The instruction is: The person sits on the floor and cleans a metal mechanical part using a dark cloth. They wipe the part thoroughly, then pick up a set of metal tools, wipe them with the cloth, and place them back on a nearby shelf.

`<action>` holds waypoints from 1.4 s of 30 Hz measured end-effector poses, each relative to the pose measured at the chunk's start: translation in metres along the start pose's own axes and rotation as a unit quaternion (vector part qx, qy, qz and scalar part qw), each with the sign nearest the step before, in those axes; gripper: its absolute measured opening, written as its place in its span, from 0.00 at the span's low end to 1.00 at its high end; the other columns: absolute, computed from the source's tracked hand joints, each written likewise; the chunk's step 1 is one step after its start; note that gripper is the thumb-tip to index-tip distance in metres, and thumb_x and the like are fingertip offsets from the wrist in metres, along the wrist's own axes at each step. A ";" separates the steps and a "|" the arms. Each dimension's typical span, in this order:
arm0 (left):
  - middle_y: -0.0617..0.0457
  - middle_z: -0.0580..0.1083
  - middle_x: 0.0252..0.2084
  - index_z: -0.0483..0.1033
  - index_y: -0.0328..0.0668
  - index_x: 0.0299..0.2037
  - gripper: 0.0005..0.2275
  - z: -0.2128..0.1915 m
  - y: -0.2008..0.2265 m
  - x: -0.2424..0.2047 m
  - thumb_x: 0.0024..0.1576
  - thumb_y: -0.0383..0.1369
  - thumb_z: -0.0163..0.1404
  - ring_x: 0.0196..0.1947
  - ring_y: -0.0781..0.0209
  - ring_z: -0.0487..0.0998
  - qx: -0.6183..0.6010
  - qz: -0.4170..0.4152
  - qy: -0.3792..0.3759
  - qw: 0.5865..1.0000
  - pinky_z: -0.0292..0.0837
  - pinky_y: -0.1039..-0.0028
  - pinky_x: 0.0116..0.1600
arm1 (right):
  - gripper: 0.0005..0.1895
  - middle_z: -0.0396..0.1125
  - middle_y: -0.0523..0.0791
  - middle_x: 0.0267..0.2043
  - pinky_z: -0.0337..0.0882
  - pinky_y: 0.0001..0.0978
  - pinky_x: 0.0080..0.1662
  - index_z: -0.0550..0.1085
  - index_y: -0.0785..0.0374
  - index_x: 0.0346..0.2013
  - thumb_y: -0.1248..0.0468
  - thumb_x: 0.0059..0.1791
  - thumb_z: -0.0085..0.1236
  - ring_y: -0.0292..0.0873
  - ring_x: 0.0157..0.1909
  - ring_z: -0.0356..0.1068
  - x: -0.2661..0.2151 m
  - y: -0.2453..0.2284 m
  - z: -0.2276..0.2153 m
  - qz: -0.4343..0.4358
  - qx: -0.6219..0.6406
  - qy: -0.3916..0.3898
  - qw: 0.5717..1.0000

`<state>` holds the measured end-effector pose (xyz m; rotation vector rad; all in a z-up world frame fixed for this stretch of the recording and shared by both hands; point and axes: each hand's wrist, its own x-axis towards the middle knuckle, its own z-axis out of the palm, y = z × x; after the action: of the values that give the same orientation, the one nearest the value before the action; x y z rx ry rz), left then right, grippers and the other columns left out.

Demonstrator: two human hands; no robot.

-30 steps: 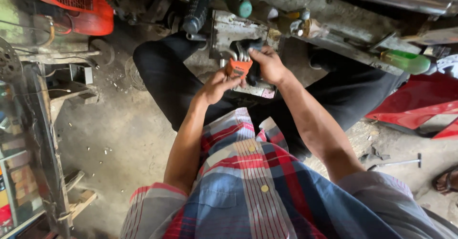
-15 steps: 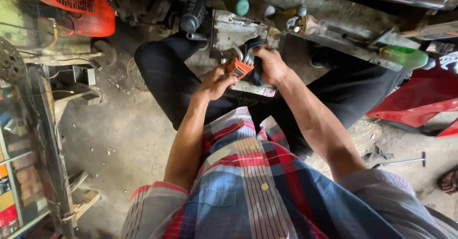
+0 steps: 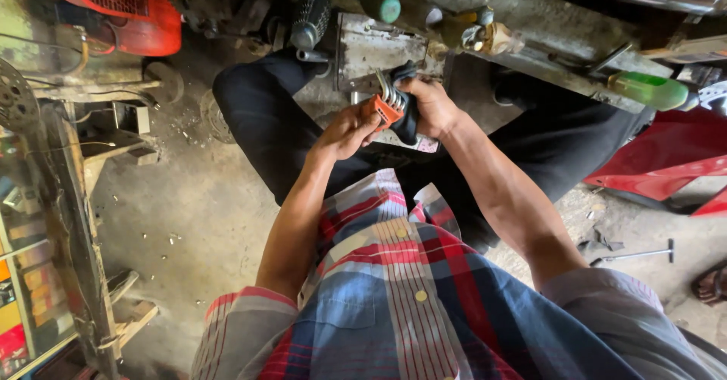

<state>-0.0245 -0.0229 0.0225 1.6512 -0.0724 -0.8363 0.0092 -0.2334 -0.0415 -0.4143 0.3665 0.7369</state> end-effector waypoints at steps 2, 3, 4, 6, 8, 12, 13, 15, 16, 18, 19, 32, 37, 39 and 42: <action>0.61 0.68 0.25 0.74 0.40 0.44 0.19 0.000 -0.003 0.003 0.66 0.50 0.44 0.22 0.72 0.63 -0.007 0.008 0.008 1.000 0.61 0.78 0.28 | 0.12 0.74 0.52 0.41 0.78 0.48 0.49 0.73 0.70 0.46 0.68 0.49 0.56 0.49 0.41 0.76 0.008 0.004 -0.009 -0.009 -0.014 0.026 1.000; 0.61 0.67 0.24 0.75 0.40 0.44 0.21 -0.001 -0.004 0.004 0.65 0.52 0.44 0.21 0.72 0.63 -0.014 0.013 0.013 1.000 0.60 0.78 0.27 | 0.12 0.74 0.51 0.41 0.78 0.47 0.49 0.73 0.70 0.46 0.68 0.49 0.57 0.48 0.40 0.76 0.011 0.008 -0.013 -0.017 -0.024 0.055 0.998; 0.61 0.67 0.24 0.75 0.40 0.44 0.21 -0.002 -0.005 0.004 0.65 0.52 0.44 0.21 0.72 0.63 -0.014 0.011 0.011 1.000 0.60 0.78 0.27 | 0.12 0.74 0.51 0.41 0.78 0.47 0.49 0.73 0.70 0.46 0.68 0.49 0.57 0.48 0.40 0.76 0.010 0.006 -0.013 -0.018 -0.022 0.057 0.998; 0.60 0.67 0.23 0.75 0.38 0.44 0.22 -0.003 -0.008 -0.001 0.66 0.52 0.45 0.20 0.71 0.62 -0.032 0.009 -0.002 0.999 0.58 0.78 0.26 | 0.11 0.74 0.50 0.41 0.77 0.45 0.47 0.75 0.70 0.46 0.68 0.50 0.59 0.47 0.40 0.75 0.006 0.004 -0.012 -0.035 -0.061 0.005 0.998; 0.60 0.67 0.25 0.76 0.37 0.47 0.23 -0.007 -0.024 0.003 0.66 0.53 0.45 0.21 0.71 0.63 -0.056 0.021 0.008 0.998 0.59 0.78 0.27 | 0.10 0.75 0.48 0.41 0.78 0.43 0.47 0.75 0.68 0.45 0.67 0.50 0.59 0.46 0.40 0.76 -0.001 0.001 0.006 -0.029 -0.038 0.005 0.999; 0.59 0.70 0.27 0.75 0.37 0.54 0.25 -0.010 -0.035 0.007 0.65 0.54 0.44 0.23 0.72 0.66 -0.129 0.076 0.052 0.987 0.62 0.79 0.28 | 0.08 0.75 0.46 0.38 0.76 0.36 0.39 0.76 0.66 0.44 0.65 0.53 0.61 0.43 0.36 0.75 -0.004 0.001 0.004 -0.024 -0.047 -0.002 0.999; 0.59 0.70 0.27 0.75 0.37 0.54 0.25 -0.011 -0.033 0.008 0.65 0.54 0.44 0.23 0.72 0.66 -0.128 0.077 0.051 0.987 0.62 0.79 0.28 | 0.08 0.75 0.46 0.38 0.76 0.36 0.39 0.76 0.66 0.44 0.65 0.53 0.61 0.43 0.36 0.75 -0.003 0.003 -0.001 -0.025 -0.047 -0.002 0.999; 0.56 0.72 0.32 0.74 0.34 0.54 0.26 -0.015 -0.029 0.007 0.65 0.54 0.45 0.24 0.70 0.67 -0.131 0.114 0.065 0.983 0.62 0.78 0.28 | 0.08 0.74 0.47 0.38 0.75 0.34 0.36 0.77 0.67 0.44 0.65 0.54 0.62 0.42 0.34 0.74 0.002 0.008 -0.010 -0.019 -0.076 -0.030 0.996; 0.56 0.72 0.32 0.74 0.34 0.54 0.26 -0.016 -0.027 0.007 0.65 0.54 0.45 0.24 0.70 0.67 -0.129 0.115 0.068 0.983 0.62 0.78 0.28 | 0.08 0.74 0.47 0.38 0.75 0.34 0.36 0.77 0.67 0.44 0.65 0.54 0.62 0.42 0.34 0.74 0.002 0.005 -0.006 -0.019 -0.077 -0.033 0.996; 0.56 0.70 0.30 0.75 0.31 0.55 0.27 -0.013 -0.027 0.002 0.67 0.53 0.45 0.25 0.70 0.67 -0.120 0.109 0.039 0.986 0.61 0.78 0.29 | 0.08 0.75 0.47 0.37 0.76 0.35 0.36 0.77 0.67 0.43 0.64 0.53 0.62 0.42 0.33 0.75 -0.005 0.004 -0.001 -0.018 -0.071 -0.043 0.996; 0.56 0.70 0.30 0.75 0.31 0.55 0.27 -0.013 -0.027 0.002 0.67 0.53 0.45 0.25 0.70 0.67 -0.119 0.108 0.036 0.986 0.61 0.78 0.29 | 0.08 0.75 0.47 0.37 0.76 0.35 0.36 0.77 0.67 0.43 0.64 0.53 0.62 0.42 0.33 0.75 -0.005 0.003 0.000 -0.020 -0.069 -0.040 0.997; 0.55 0.71 0.26 0.74 0.34 0.52 0.24 -0.015 -0.045 0.007 0.66 0.52 0.44 0.21 0.68 0.68 -0.155 0.091 0.041 0.983 0.62 0.77 0.27 | 0.10 0.75 0.45 0.38 0.76 0.37 0.41 0.77 0.64 0.42 0.60 0.55 0.58 0.41 0.36 0.76 0.012 0.007 -0.013 -0.052 -0.060 -0.026 0.997; 0.57 0.70 0.27 0.72 0.37 0.54 0.23 -0.015 -0.042 0.006 0.65 0.52 0.43 0.21 0.70 0.67 -0.128 0.107 0.075 0.983 0.62 0.78 0.27 | 0.12 0.75 0.43 0.36 0.75 0.32 0.42 0.77 0.63 0.42 0.56 0.55 0.56 0.37 0.36 0.74 0.013 0.009 -0.024 -0.076 -0.121 -0.027 0.989; 0.57 0.70 0.26 0.75 0.35 0.48 0.21 -0.015 -0.056 0.010 0.66 0.50 0.45 0.22 0.70 0.67 -0.068 0.064 0.099 0.991 0.63 0.77 0.28 | 0.13 0.71 0.38 0.35 0.67 0.28 0.38 0.77 0.63 0.44 0.55 0.55 0.58 0.31 0.35 0.66 0.012 0.019 -0.028 -0.113 -0.384 -0.039 0.916; 0.58 0.71 0.25 0.75 0.37 0.42 0.20 -0.008 -0.045 0.004 0.66 0.50 0.45 0.22 0.72 0.70 0.036 0.062 0.087 0.994 0.67 0.78 0.27 | 0.16 0.68 0.36 0.34 0.65 0.28 0.37 0.77 0.65 0.42 0.53 0.58 0.57 0.29 0.35 0.62 0.015 0.024 -0.042 -0.137 -0.376 -0.044 0.916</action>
<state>-0.0350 -0.0058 -0.0187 1.7625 -0.0834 -0.5997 -0.0054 -0.2292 -0.0898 -1.1317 -0.0832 0.5965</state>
